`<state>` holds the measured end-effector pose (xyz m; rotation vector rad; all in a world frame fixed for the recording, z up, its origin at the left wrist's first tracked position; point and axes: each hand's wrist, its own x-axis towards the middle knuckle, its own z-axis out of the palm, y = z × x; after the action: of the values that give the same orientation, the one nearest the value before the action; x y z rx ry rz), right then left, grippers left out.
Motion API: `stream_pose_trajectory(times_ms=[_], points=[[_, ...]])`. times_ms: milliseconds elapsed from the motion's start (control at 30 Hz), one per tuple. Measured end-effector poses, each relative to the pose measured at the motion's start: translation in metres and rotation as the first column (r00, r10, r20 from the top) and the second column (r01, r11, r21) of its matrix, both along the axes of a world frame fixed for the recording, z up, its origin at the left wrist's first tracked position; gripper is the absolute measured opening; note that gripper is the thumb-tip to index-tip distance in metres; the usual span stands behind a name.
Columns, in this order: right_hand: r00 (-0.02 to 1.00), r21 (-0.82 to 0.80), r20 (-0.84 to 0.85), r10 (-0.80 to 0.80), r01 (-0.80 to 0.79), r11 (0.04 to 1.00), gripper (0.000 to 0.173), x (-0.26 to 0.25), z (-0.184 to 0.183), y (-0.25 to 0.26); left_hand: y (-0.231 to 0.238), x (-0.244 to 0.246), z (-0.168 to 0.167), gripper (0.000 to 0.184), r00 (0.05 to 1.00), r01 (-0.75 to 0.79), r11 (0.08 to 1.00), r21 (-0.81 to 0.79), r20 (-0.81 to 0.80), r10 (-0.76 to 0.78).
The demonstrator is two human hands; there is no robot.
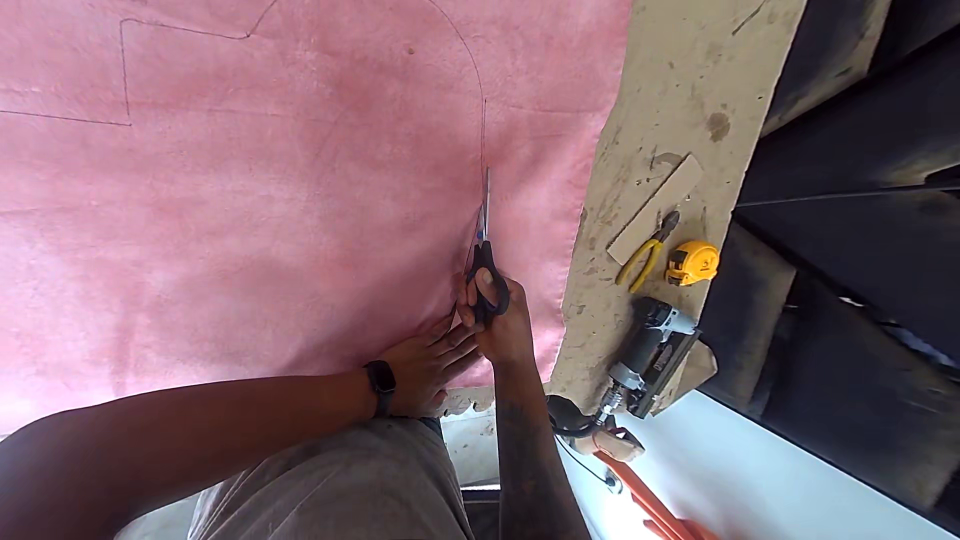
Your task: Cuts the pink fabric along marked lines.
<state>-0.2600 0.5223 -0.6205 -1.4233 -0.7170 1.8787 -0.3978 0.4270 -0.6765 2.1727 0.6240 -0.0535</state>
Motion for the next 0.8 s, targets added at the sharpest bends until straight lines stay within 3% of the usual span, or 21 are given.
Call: stream_pose_trajectory(times_ms=[333,800], points=[[1.0,-0.017,0.009,0.006,-0.006,1.0,0.043,-0.003,0.0,0.022,0.001,0.0,-0.001,0.091,0.999,-0.021,0.999,-0.027,0.037,0.022],[0.996,0.084,-0.092,0.005,0.003,0.996,0.037,-0.01,-0.009,0.074,0.003,0.0,-0.001,0.094,0.997,-0.028,0.999,-0.038,0.069,0.031]])
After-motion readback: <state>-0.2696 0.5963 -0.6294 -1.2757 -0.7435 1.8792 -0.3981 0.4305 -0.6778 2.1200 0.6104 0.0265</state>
